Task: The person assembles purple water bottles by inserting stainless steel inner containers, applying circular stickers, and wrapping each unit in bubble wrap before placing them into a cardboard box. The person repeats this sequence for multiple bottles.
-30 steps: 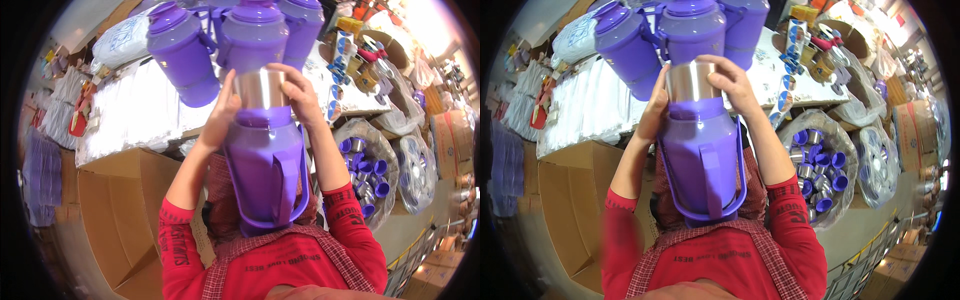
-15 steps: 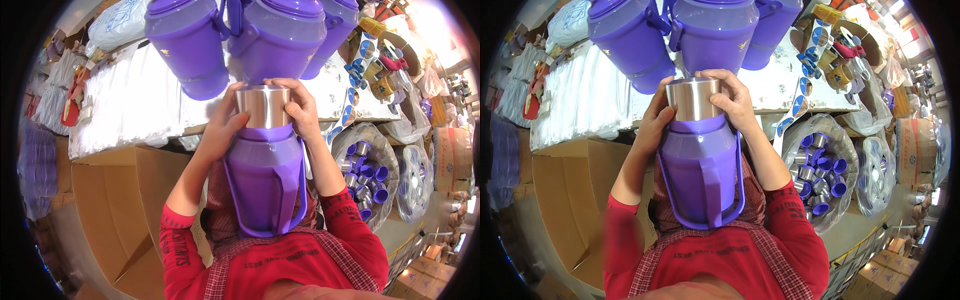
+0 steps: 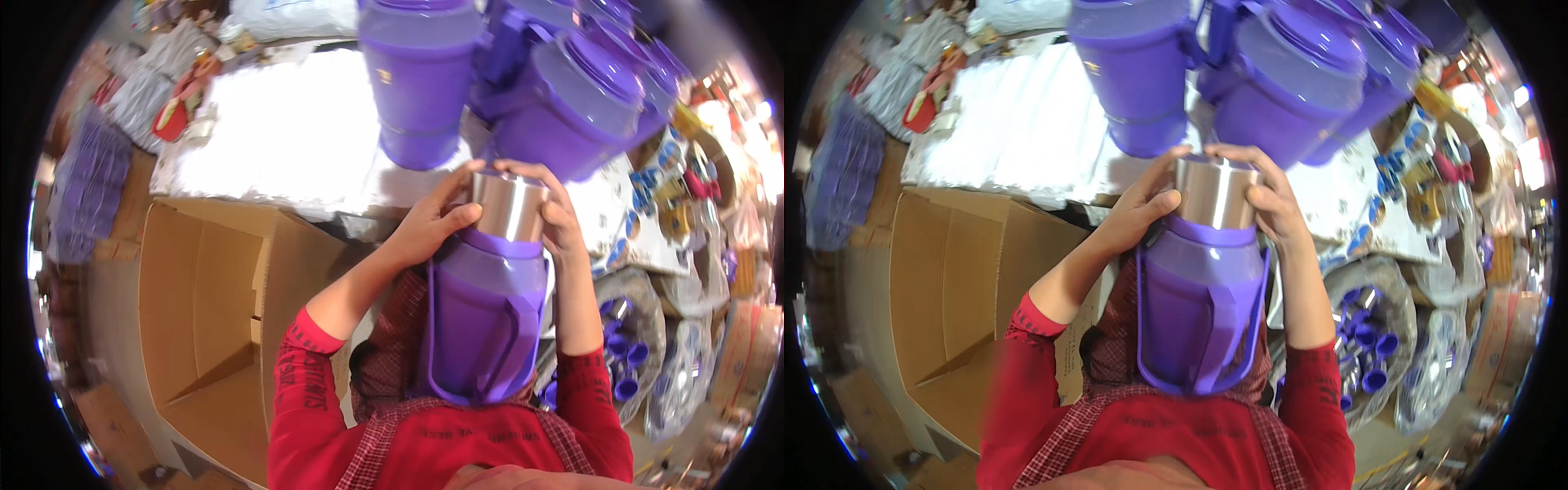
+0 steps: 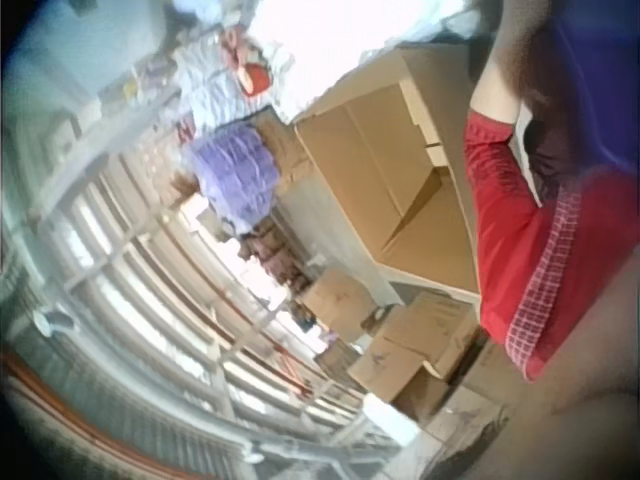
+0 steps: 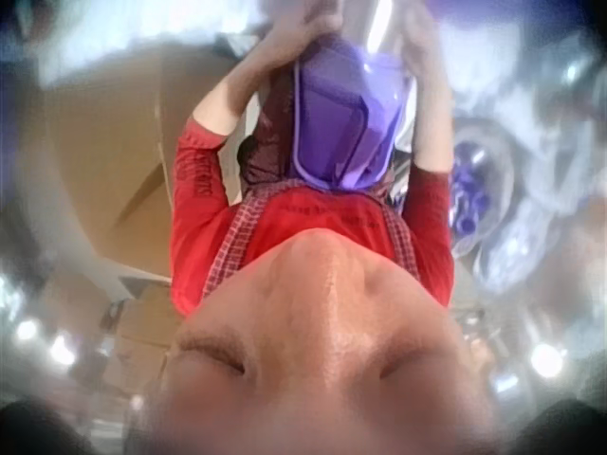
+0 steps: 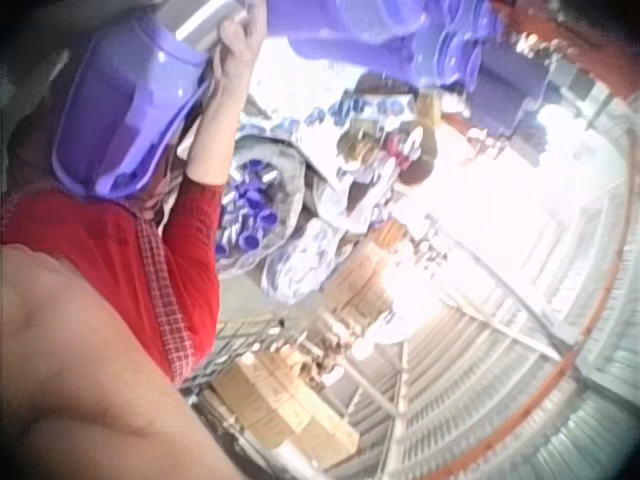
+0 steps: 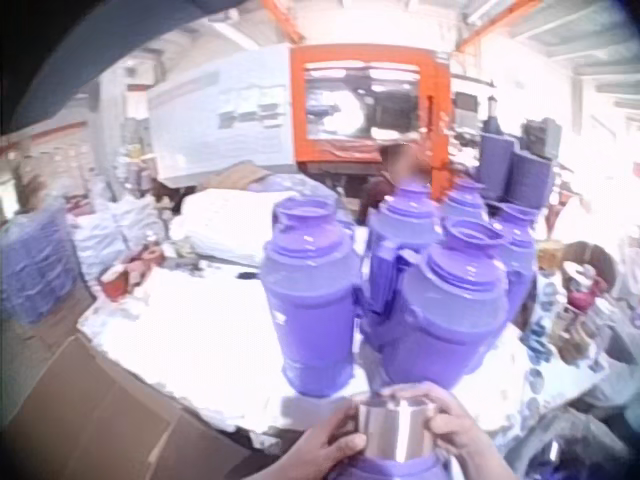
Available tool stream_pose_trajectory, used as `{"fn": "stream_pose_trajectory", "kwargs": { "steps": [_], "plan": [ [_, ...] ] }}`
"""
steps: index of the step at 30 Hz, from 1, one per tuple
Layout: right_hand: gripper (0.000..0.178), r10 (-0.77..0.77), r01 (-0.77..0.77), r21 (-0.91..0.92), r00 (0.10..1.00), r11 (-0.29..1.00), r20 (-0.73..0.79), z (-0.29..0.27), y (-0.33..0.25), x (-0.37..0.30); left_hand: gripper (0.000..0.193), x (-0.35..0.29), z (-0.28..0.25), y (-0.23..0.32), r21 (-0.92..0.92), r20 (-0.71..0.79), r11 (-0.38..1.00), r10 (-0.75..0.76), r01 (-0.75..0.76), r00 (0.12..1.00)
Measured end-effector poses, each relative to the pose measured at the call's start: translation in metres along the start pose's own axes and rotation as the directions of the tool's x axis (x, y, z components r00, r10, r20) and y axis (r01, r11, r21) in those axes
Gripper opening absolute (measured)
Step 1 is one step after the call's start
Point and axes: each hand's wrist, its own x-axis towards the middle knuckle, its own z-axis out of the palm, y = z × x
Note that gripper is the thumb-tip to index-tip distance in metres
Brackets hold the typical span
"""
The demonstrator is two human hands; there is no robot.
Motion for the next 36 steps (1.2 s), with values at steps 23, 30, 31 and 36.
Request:
{"fn": "stream_pose_trajectory", "kwargs": {
  "steps": [23, 30, 31, 36],
  "plan": [
    [0.063, 0.194, -0.196, -0.009, 0.966, 0.981, 0.173, -0.027, 0.095, 0.059, 0.024, 0.101, -0.247, -0.091, 0.764, -0.641, 0.415, 0.392, 0.494, 0.660],
    [0.064, 0.177, -0.150, -0.130, 0.957, 0.980, 0.228, -0.002, 0.133, 0.108, 0.022, 0.061, -0.124, -0.058, -0.305, -0.517, 0.952, -0.191, 0.029, 0.835],
    [0.063, 0.168, -0.162, -0.065, 0.981, 0.985, 0.097, -0.007, 0.134, 0.103, 0.027, 0.046, -0.096, -0.057, -0.359, -0.454, 0.932, -0.217, 0.046, 0.864],
    [0.029, 0.213, -0.185, 0.188, 0.966, 0.965, -0.145, -0.026, 0.119, 0.057, 0.024, 0.030, -0.016, -0.067, -0.009, -0.516, 0.980, -0.173, 0.197, 0.839]
  ]
}}
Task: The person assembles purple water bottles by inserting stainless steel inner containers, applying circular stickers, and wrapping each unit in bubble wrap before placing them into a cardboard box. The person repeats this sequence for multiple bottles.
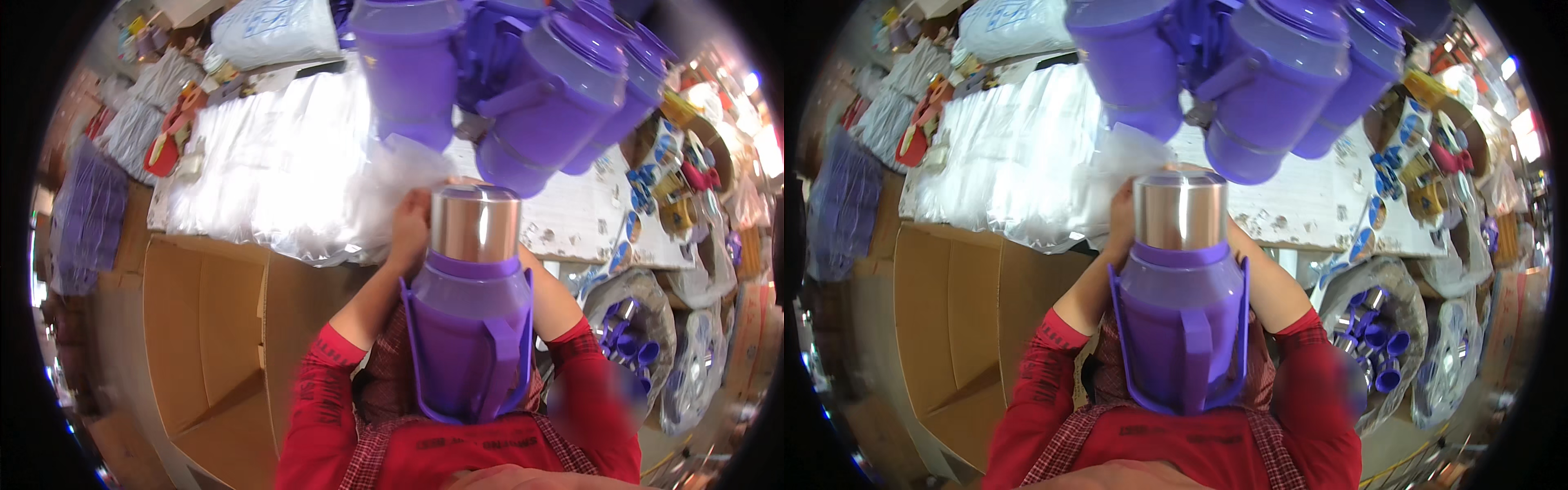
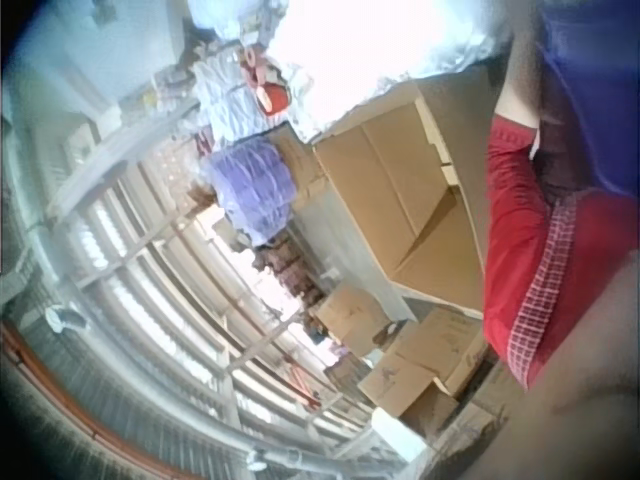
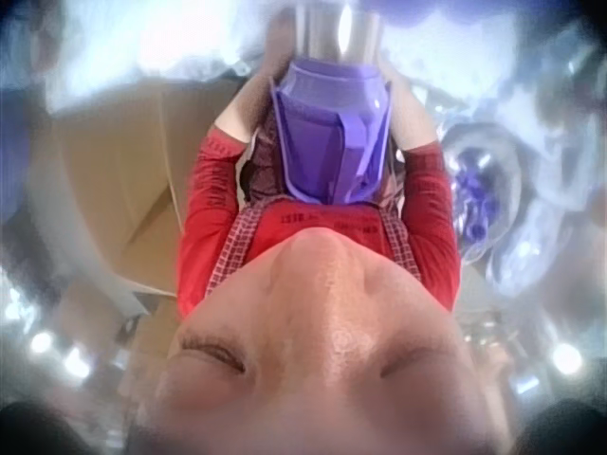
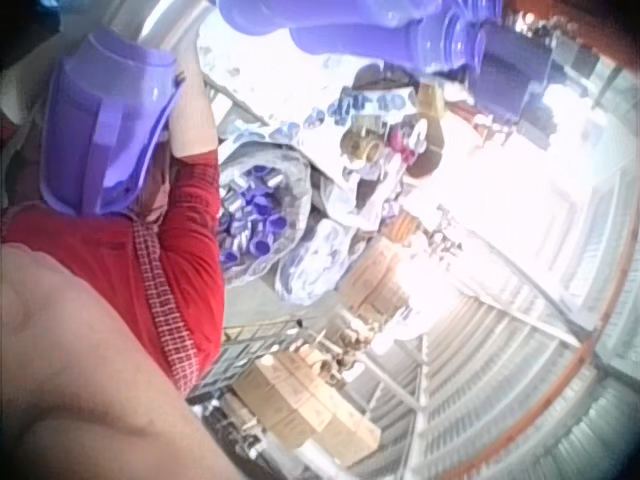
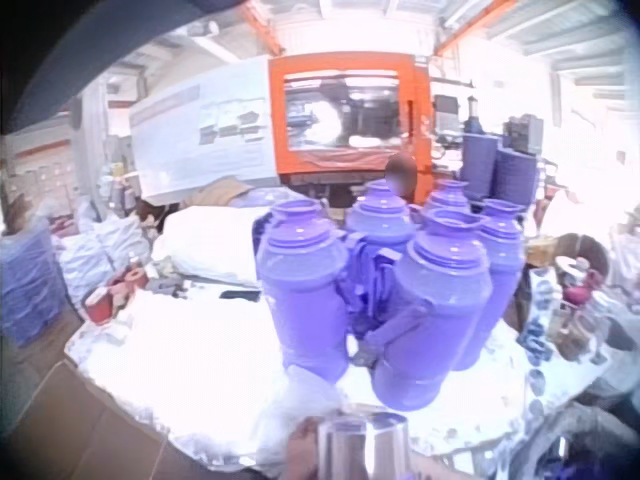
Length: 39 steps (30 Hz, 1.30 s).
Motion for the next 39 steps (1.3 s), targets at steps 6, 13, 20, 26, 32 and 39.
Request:
{"fn": "stream_pose_trajectory", "kwargs": {
  "steps": [6, 13, 20, 26, 32, 39],
  "plan": [
    [0.032, -0.159, 0.319, 0.278, 0.866, 0.906, -0.473, -0.025, -0.036, -0.112, 0.018, -0.039, -0.079, 0.022, -0.615, 0.318, 0.788, 0.214, 0.029, 0.923],
    [0.026, -0.162, 0.133, -0.154, 0.968, 0.979, -0.191, -0.020, -0.038, -0.242, 0.015, -0.128, -0.100, 0.056, 0.087, 0.830, 0.977, -0.179, 0.195, 0.528],
    [0.018, 0.307, 0.146, -0.615, 0.763, 0.774, 0.568, 0.021, -0.047, -0.321, 0.024, -0.180, -0.069, 0.115, 0.628, 0.688, 0.517, -0.718, -0.582, 0.105],
    [0.029, 0.409, 0.244, -0.721, 0.687, 0.649, 0.600, 0.019, 0.033, -0.372, 0.050, -0.086, 0.029, 0.119, 0.473, 0.633, 0.195, 0.602, -0.859, 0.486],
    [0.040, 0.161, 0.272, -0.733, 0.872, 0.623, 0.461, 0.022, 0.059, -0.394, 0.055, -0.101, -0.071, 0.092, 0.752, 0.354, 0.656, -0.315, -0.068, 0.881],
    [0.084, -0.378, 0.523, -0.821, 0.825, 0.231, 0.419, 0.053, -0.019, -0.236, 0.023, -0.246, -0.261, 0.089, 0.072, -0.412, 0.995, -0.031, 0.066, 0.911]
  ]
}}
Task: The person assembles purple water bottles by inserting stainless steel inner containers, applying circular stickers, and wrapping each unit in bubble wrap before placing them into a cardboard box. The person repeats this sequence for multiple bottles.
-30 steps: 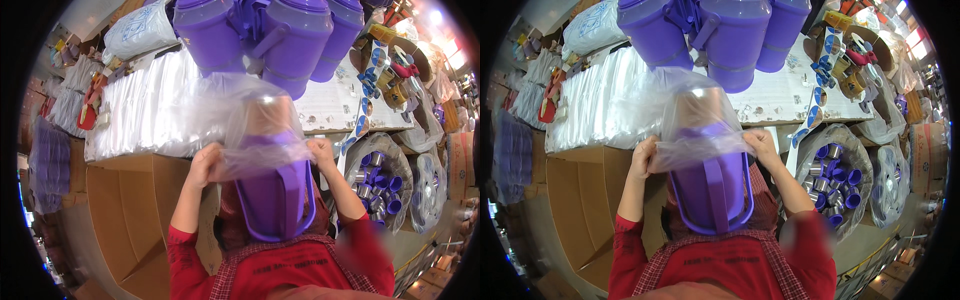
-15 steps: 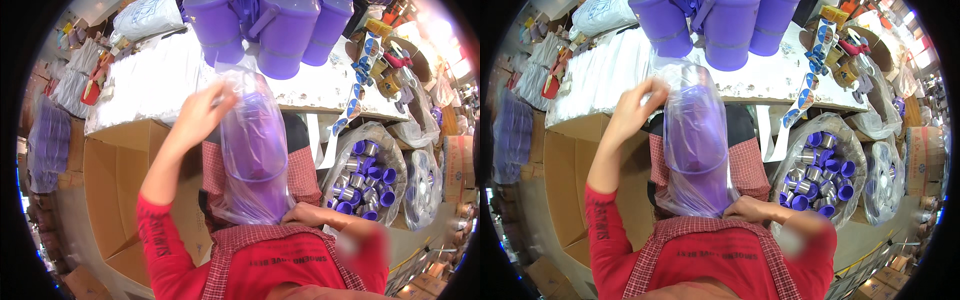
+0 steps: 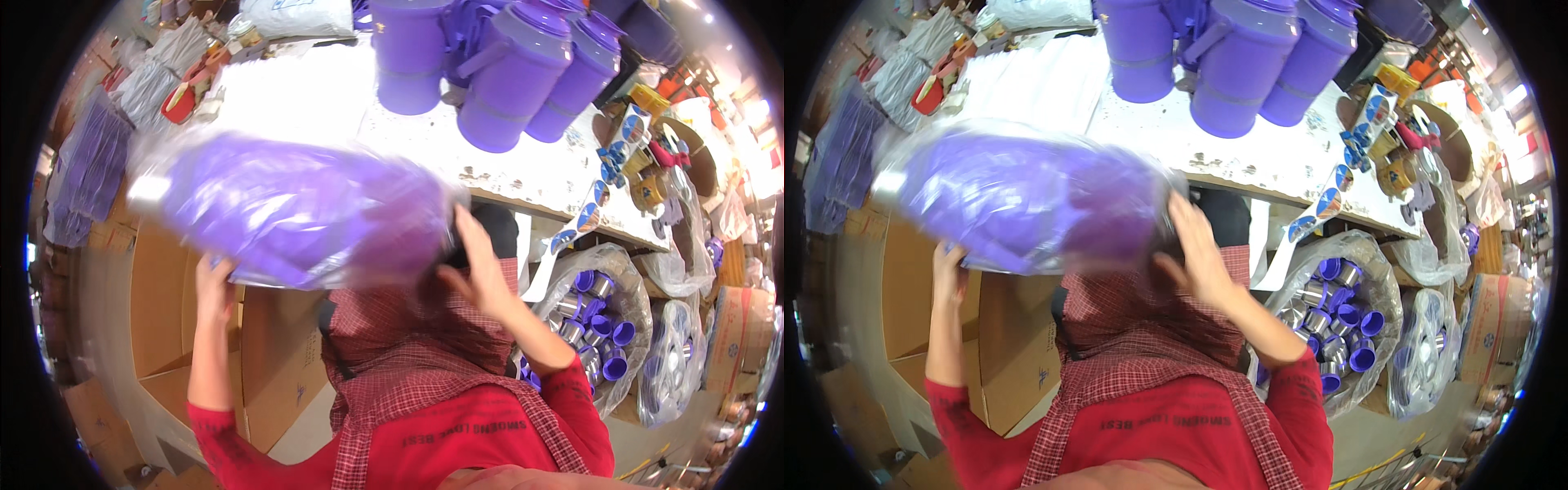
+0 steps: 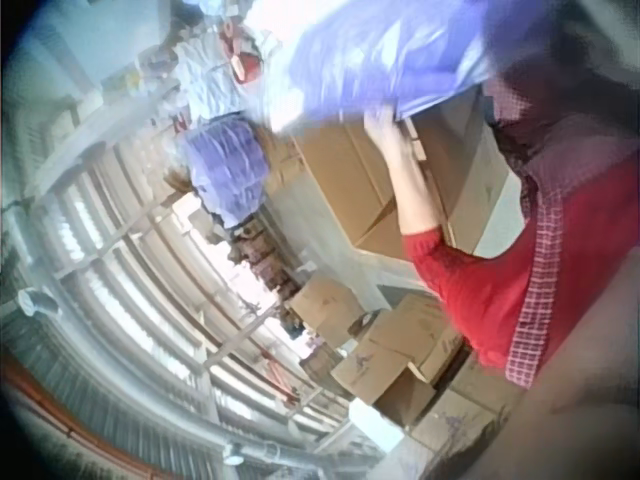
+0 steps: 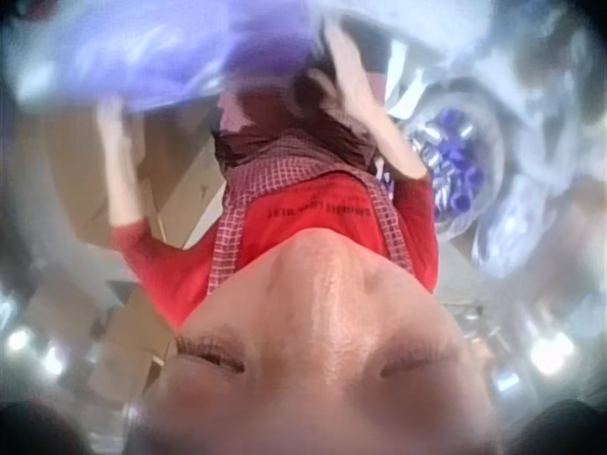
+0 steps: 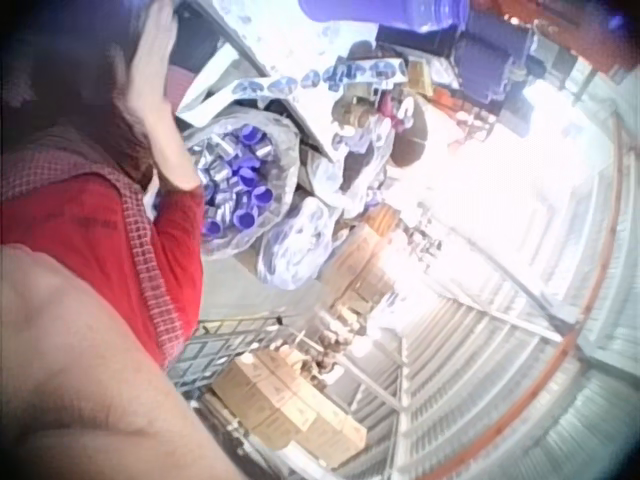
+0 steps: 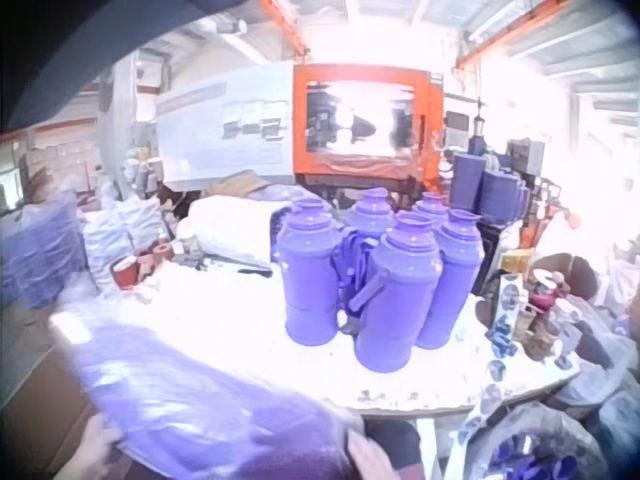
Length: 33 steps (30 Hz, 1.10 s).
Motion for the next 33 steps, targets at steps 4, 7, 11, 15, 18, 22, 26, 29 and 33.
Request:
{"fn": "stream_pose_trajectory", "kwargs": {
  "steps": [4, 7, 11, 15, 18, 22, 26, 29, 33],
  "plan": [
    [0.065, 0.041, -0.070, 0.300, 0.994, 0.952, 0.102, 0.023, 0.012, 0.079, 0.039, -0.041, -0.128, -0.050, -0.054, -0.423, 0.997, 0.024, -0.051, 0.906],
    [0.049, -0.116, 0.095, 0.153, 0.985, 0.984, 0.131, 0.041, 0.022, 0.099, 0.034, -0.053, -0.205, -0.099, 0.094, -0.656, 0.992, 0.126, -0.085, 0.744],
    [0.011, 0.422, -0.474, 0.369, 0.880, 0.800, 0.215, 0.049, 0.055, 0.105, 0.028, 0.003, -0.230, -0.158, 0.779, -0.319, 0.627, 0.396, -0.001, 0.861],
    [0.010, 0.573, -0.568, 0.155, 0.819, 0.808, 0.018, 0.023, 0.082, 0.129, 0.022, 0.108, -0.131, -0.269, 0.864, 0.000, 0.503, -0.010, 0.005, 1.000],
    [0.018, 0.309, -0.318, -0.127, 0.947, 0.940, -0.087, -0.019, 0.076, 0.184, 0.020, 0.163, -0.055, -0.364, 0.888, 0.206, 0.413, 0.036, -0.202, 0.978],
    [0.048, -0.286, 0.163, -0.520, 0.944, 0.839, -0.166, -0.090, 0.059, 0.309, 0.017, 0.175, 0.001, -0.454, 0.889, 0.301, 0.397, -0.130, -0.228, 0.945],
    [0.024, -0.285, 0.194, -0.655, 0.958, 0.731, -0.034, -0.112, 0.065, 0.410, 0.022, 0.176, 0.022, -0.468, 0.819, 0.272, 0.564, -0.221, -0.104, 0.937],
    [0.013, -0.489, 0.377, -0.665, 0.872, 0.645, 0.019, -0.102, 0.054, 0.419, 0.029, 0.176, 0.020, -0.435, 0.776, 0.377, 0.588, -0.143, -0.228, 0.915],
    [0.008, -0.745, 0.639, -0.681, 0.635, 0.358, 0.204, -0.108, -0.001, 0.384, 0.032, 0.172, 0.004, -0.335, 0.873, 0.324, 0.454, -0.264, -0.180, 0.908]
  ]
}}
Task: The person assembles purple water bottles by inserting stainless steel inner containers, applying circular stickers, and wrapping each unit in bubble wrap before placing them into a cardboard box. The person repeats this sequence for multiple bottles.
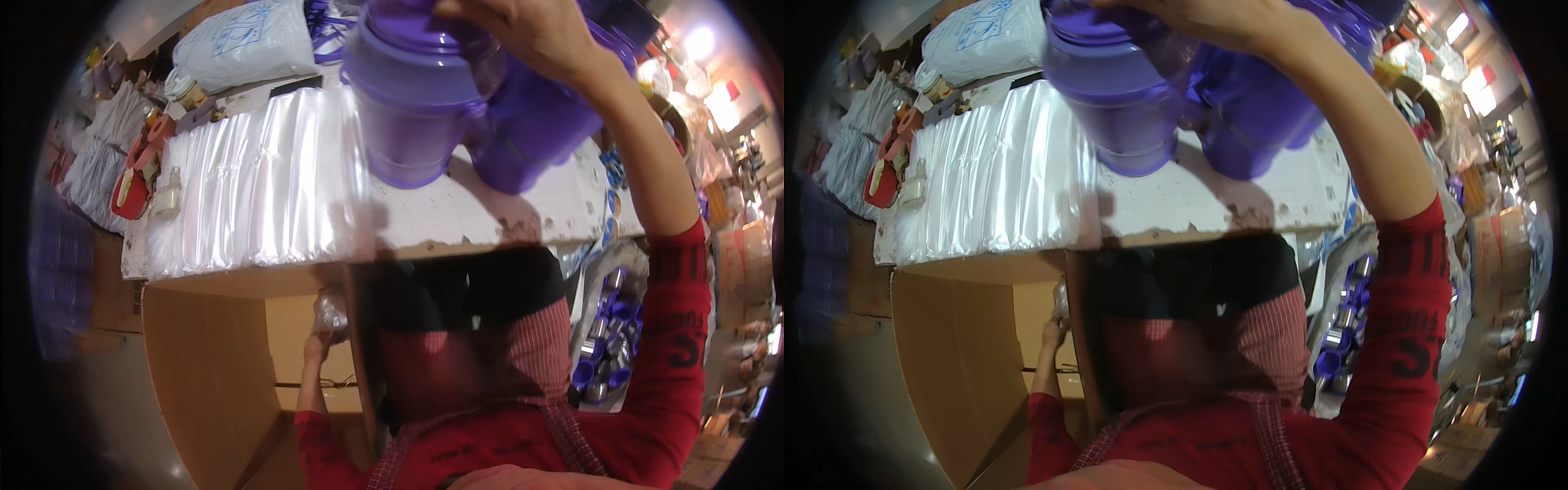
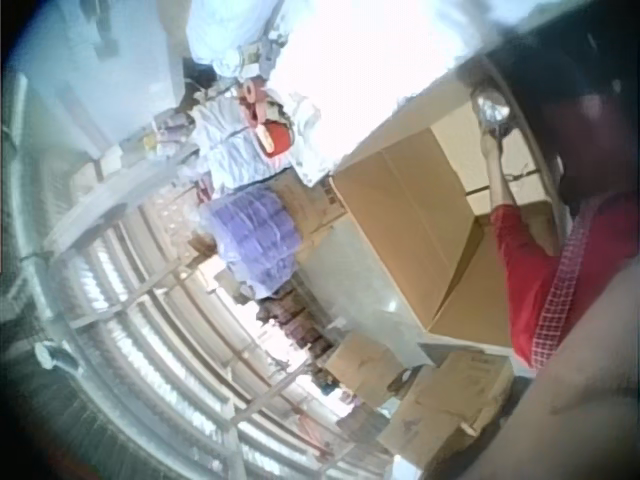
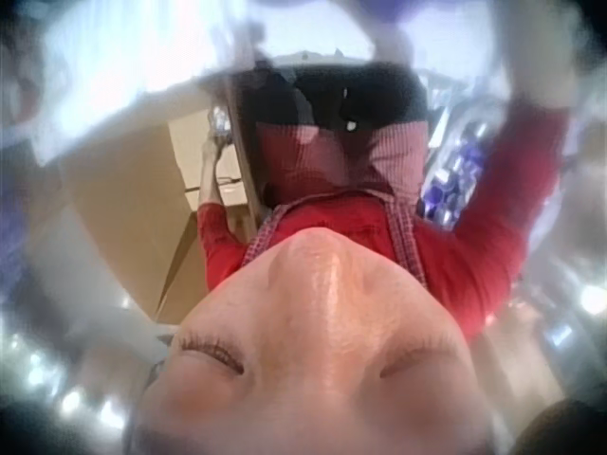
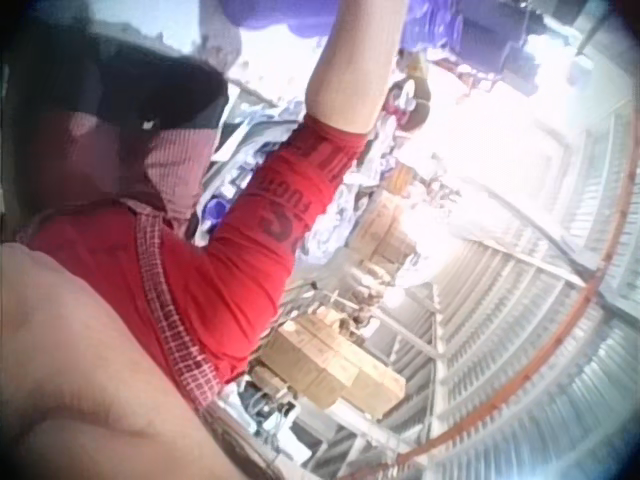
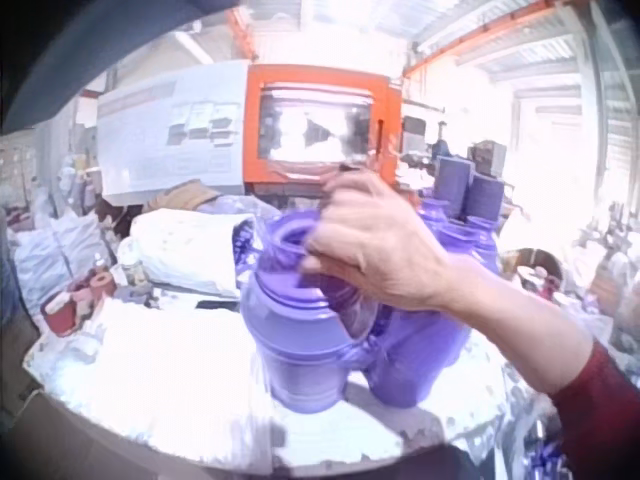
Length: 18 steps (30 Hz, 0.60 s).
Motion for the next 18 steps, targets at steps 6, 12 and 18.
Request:
{"fn": "stream_pose_trajectory", "kwargs": {
  "steps": [6, 12, 18],
  "plan": [
    [0.028, 0.332, -0.345, 0.099, 0.935, 0.933, 0.123, -0.126, -0.052, 0.002, 0.024, -0.057, -0.197, 0.194, -0.567, -0.586, 0.519, 0.291, -0.639, 0.756],
    [0.035, 0.262, -0.478, 0.335, 0.811, 0.812, 0.523, -0.078, -0.114, -0.075, 0.054, -0.101, -0.203, 0.435, -0.970, -0.093, 0.111, 0.652, -0.216, 0.753],
    [0.026, 0.929, -0.924, 0.096, -0.364, -0.369, 0.071, -0.146, -0.161, -0.368, 0.028, -0.073, -0.141, 0.457, -0.866, -0.009, 0.449, 0.426, -0.220, 0.905]
  ]
}}
